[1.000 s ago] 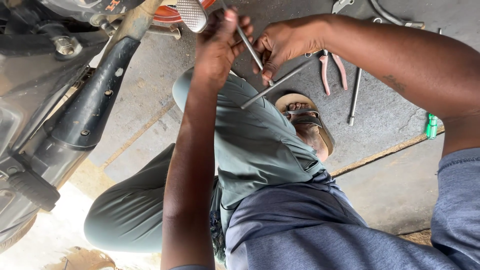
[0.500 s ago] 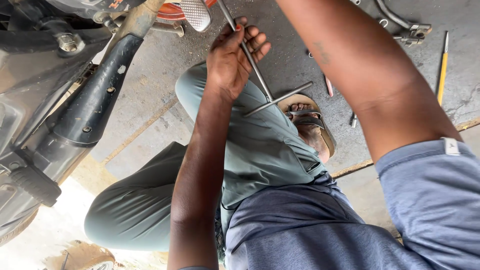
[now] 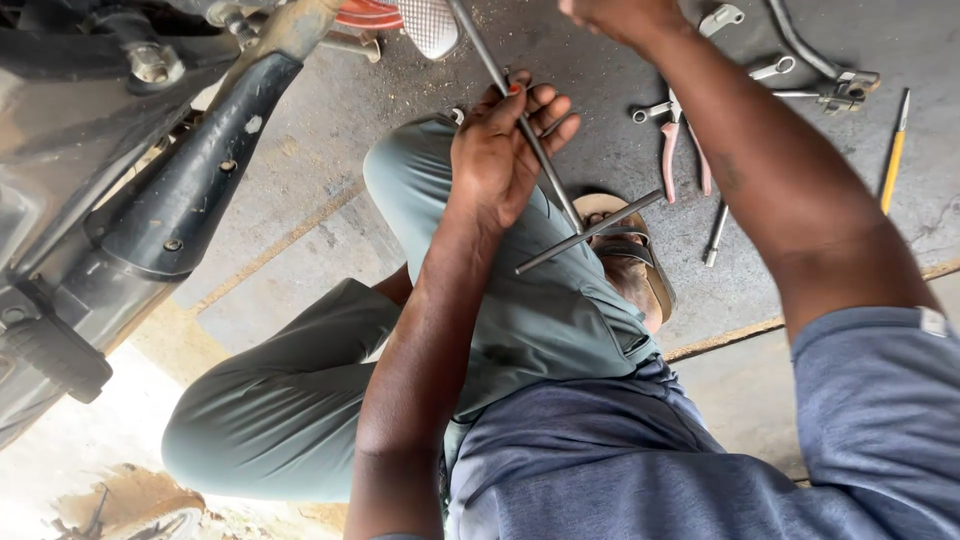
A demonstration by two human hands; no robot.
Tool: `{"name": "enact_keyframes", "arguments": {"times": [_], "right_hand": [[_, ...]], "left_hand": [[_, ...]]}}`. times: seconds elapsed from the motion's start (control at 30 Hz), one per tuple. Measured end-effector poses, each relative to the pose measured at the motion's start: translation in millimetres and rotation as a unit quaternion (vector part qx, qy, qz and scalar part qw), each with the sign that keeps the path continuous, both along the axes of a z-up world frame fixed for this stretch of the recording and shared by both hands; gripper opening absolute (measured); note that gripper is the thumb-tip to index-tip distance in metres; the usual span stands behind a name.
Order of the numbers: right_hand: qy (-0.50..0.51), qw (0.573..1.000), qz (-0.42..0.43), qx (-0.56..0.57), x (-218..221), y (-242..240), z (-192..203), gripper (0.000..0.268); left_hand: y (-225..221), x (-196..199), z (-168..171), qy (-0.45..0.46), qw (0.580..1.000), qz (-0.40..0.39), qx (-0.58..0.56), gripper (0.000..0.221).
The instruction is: The person drains oil from a motorcycle by removing the engine casing, letting the liquid pour into an orange basin, and then carrying the basin to a storage area.
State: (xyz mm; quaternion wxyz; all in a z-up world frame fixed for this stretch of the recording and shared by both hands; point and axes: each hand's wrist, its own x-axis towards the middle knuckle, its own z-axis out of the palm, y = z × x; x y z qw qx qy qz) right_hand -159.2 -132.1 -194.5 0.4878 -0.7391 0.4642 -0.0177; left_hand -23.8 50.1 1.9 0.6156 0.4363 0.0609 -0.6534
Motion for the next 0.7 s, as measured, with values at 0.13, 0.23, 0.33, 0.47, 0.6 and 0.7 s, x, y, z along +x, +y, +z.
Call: {"name": "enact_keyframes", "arguments": {"times": [0.13, 0.23, 0.33, 0.47, 0.6, 0.7], "right_hand": [[0.042, 0.995, -0.040, -0.076, -9.0, 27.5, -53.0, 0.028], [0.008, 0.993, -0.072, -0.092, 7.0, 27.7, -61.0, 0.027], [-0.045, 0.984, -0.167, -0.048, 11.9, 27.4, -49.4, 0.024], [-0.067, 0.995, -0.060, -0.047, -26.1, 69.0, 22.0, 0.011], [-0.280, 0.953, 0.009, 0.114, -87.4, 144.4, 151.4, 0.062], [-0.501, 0.815, -0.094, 0.277, -102.2, 180.9, 219.8, 0.069]], "left_hand": [[-0.1, -6.7, -3.9, 0.008, 1.000, 0.008, 0.014, 0.028], [3.3, -3.9, -3.2, -0.009, 1.000, 0.008, 0.029, 0.029], [3.6, -0.8, -4.4, -0.011, 1.000, 0.006, 0.019, 0.024], [-2.3, -12.9, -1.0, -0.016, 1.000, 0.005, -0.006, 0.023], [-14.7, -35.5, 2.0, -0.042, 0.996, -0.018, -0.081, 0.023], [-28.4, -50.5, 7.9, -0.057, 0.991, -0.042, -0.114, 0.025]]}}
